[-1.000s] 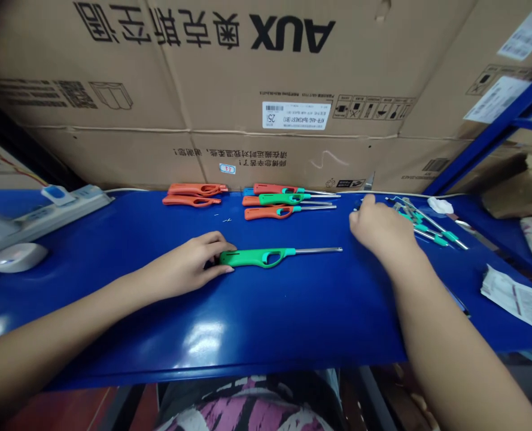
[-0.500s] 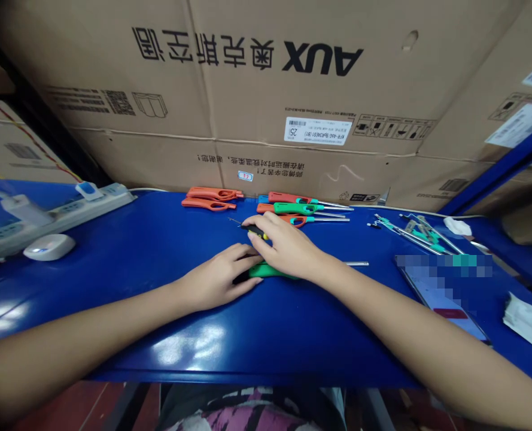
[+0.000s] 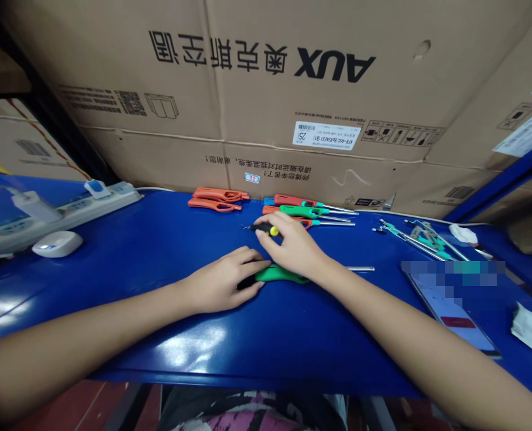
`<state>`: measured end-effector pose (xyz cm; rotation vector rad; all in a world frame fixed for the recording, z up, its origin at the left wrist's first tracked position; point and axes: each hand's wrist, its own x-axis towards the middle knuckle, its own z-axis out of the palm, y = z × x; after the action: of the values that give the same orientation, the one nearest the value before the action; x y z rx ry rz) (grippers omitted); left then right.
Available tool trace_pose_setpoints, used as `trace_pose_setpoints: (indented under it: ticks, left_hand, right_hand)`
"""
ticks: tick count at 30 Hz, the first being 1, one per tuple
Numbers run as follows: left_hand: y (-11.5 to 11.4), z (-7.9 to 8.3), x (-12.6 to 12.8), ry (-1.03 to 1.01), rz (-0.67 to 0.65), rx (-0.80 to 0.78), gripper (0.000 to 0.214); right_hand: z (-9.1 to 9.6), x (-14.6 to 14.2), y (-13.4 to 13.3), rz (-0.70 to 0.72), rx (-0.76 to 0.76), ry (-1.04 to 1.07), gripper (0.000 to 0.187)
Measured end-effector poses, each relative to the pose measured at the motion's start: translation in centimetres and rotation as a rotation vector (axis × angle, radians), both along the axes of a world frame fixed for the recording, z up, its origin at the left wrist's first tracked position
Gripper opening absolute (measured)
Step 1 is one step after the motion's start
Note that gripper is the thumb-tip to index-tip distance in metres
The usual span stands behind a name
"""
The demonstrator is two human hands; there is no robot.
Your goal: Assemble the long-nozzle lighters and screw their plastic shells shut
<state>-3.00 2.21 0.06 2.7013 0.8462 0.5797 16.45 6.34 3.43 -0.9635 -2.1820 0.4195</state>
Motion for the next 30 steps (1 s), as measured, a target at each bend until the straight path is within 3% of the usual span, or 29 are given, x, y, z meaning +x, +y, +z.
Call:
trace_pose_setpoints:
  ticks: [4, 7, 14, 22, 30]
  left_hand:
    - [-0.1, -0.3, 0.2, -0.078, -0.024, -0.057, 0.036]
    - [-0.3, -0.6, 0.5, -0.125, -0.046, -0.091, 0.038]
    - [-0.4, -0.8, 0.8, -0.141, -0.052, -0.118, 0.041]
    - [0.0, -0.5, 0.9, -0.364, 0.082, -0.298, 0.035]
    - [-0.4, 0.2, 1.0, -0.533, 0.085, -0.373, 0.011]
  right_hand:
    - [1.6, 1.8, -1.2, -0.183, -0.169, 0.445, 0.02]
    - [2.2, 3.7, -2.0, -0.236, -0.238, 0.723, 0.025]
    - [0.2, 6.2, -2.1, -0.217, -0.466, 1.029, 0.029]
    - [-1.0, 5.0, -2.6, -0.149, -0.664, 1.051, 0.038]
    - [-1.2, 4.7, -3.0, -0.121, -0.69, 1.059, 0.035]
